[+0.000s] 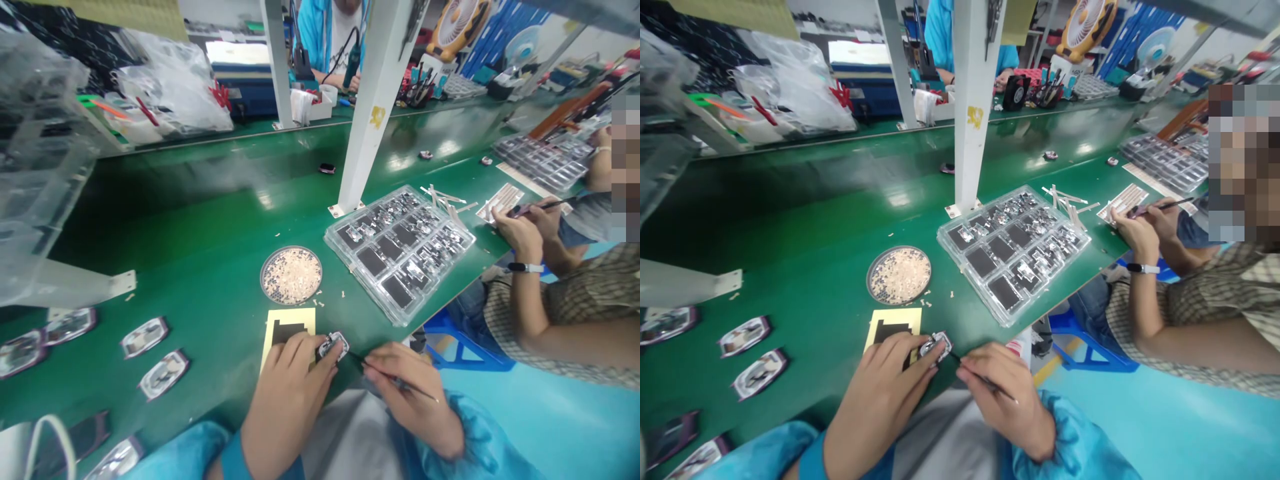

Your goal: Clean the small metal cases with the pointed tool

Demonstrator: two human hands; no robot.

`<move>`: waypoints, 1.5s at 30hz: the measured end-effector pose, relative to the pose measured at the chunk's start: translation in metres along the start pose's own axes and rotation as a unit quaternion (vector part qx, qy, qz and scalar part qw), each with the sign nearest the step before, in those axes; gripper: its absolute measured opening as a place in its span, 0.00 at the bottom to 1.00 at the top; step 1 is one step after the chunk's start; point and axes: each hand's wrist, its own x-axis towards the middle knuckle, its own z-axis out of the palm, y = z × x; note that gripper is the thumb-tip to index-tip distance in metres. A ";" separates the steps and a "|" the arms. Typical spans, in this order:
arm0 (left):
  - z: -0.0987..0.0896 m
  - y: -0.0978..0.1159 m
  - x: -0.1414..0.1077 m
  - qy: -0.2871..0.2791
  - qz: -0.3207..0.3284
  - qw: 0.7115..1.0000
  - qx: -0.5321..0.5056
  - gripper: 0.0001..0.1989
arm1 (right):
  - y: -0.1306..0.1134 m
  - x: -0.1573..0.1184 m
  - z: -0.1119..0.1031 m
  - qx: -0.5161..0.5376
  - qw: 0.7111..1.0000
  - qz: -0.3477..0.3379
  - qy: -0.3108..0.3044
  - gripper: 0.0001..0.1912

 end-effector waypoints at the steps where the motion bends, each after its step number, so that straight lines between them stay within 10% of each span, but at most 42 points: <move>1: 0.000 0.000 0.000 0.005 0.001 1.000 0.001 0.20 | 0.003 -0.005 0.001 0.009 1.000 -0.006 0.008 0.13; 16: 0.000 0.004 0.000 0.006 -0.019 0.999 0.042 0.19 | 0.012 -0.004 -0.015 0.078 0.997 -0.002 0.026 0.08; 21: 0.002 0.004 -0.001 0.007 -0.018 0.999 0.051 0.18 | -0.010 0.039 -0.038 0.005 0.991 0.061 -0.121 0.16; 27: 0.006 0.005 -0.002 0.016 -0.011 0.998 0.057 0.18 | -0.020 0.096 -0.049 -0.199 0.923 -0.039 -0.326 0.12; 35: 0.008 0.004 -0.003 0.026 -0.015 0.998 0.055 0.19 | -0.013 0.141 -0.022 -0.332 0.801 -0.214 -0.449 0.15; 45: 0.010 0.005 -0.006 0.015 -0.022 0.999 0.040 0.20 | -0.009 0.154 -0.011 -0.331 0.771 -0.240 -0.489 0.13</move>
